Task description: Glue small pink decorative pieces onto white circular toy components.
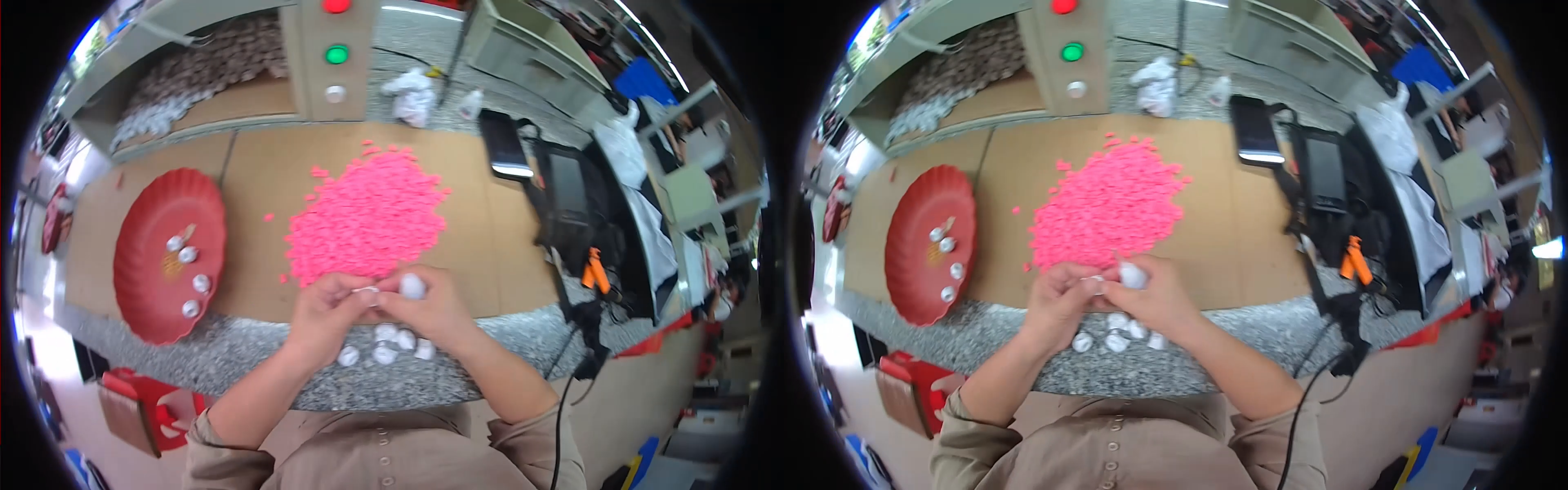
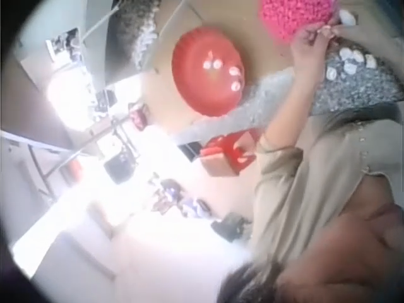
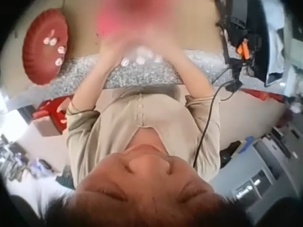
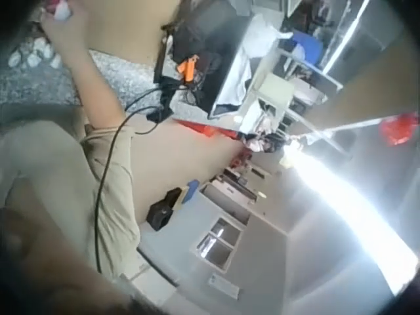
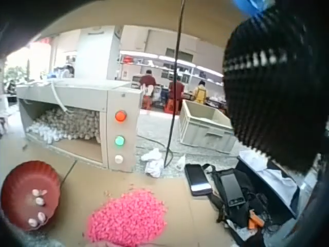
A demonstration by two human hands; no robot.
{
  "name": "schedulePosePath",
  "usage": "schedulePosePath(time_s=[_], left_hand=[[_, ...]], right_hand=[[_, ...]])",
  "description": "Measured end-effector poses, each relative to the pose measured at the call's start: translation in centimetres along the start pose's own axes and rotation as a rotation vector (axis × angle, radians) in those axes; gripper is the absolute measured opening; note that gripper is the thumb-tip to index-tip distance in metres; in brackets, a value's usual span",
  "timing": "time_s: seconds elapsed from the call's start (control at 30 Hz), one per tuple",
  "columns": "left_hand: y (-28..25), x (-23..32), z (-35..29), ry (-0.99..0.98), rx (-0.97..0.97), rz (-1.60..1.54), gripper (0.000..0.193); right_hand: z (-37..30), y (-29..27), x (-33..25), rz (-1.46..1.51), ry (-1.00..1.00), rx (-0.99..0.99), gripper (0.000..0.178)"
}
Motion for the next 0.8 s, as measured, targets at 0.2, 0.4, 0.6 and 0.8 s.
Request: schedulePosePath(time_s=[0.2, 0.4, 0.6, 0.8], left_hand=[[-0.5, 0.4, -0.8, -0.001, -0.004, -0.039, 0.009], [-0.6, 0.2, -1.0, 0.009, -0.030, -0.048, 0.009], [-0.4, 0.4, -0.8, 0.039, -0.046, -0.028, 0.010], [-5.3, 11.7, -6.0, 0.627, 0.603, 0.453, 0.019]], right_hand=[[0.4, 0.4, 0.9, -0.001, -0.051, -0.030, 0.009], [-0.1, 0.7, 0.7, 0.104, -0.023, -0.028, 0.009], [0.2, 0.5, 0.3, 0.038, -0.069, -0.006, 0.009], [0.4, -1.7, 0.7, 0.198, -0.041, 0.011, 0.020]])
Point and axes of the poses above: each hand's wrist, its own z-axis towards the middle knuckle, its own y-axis out of the palm, x = y × z, the point moved 6 cm from there along z, towards the middle knuckle, and after that the axes turned 2 degrees about z, right-handed, at the moved point
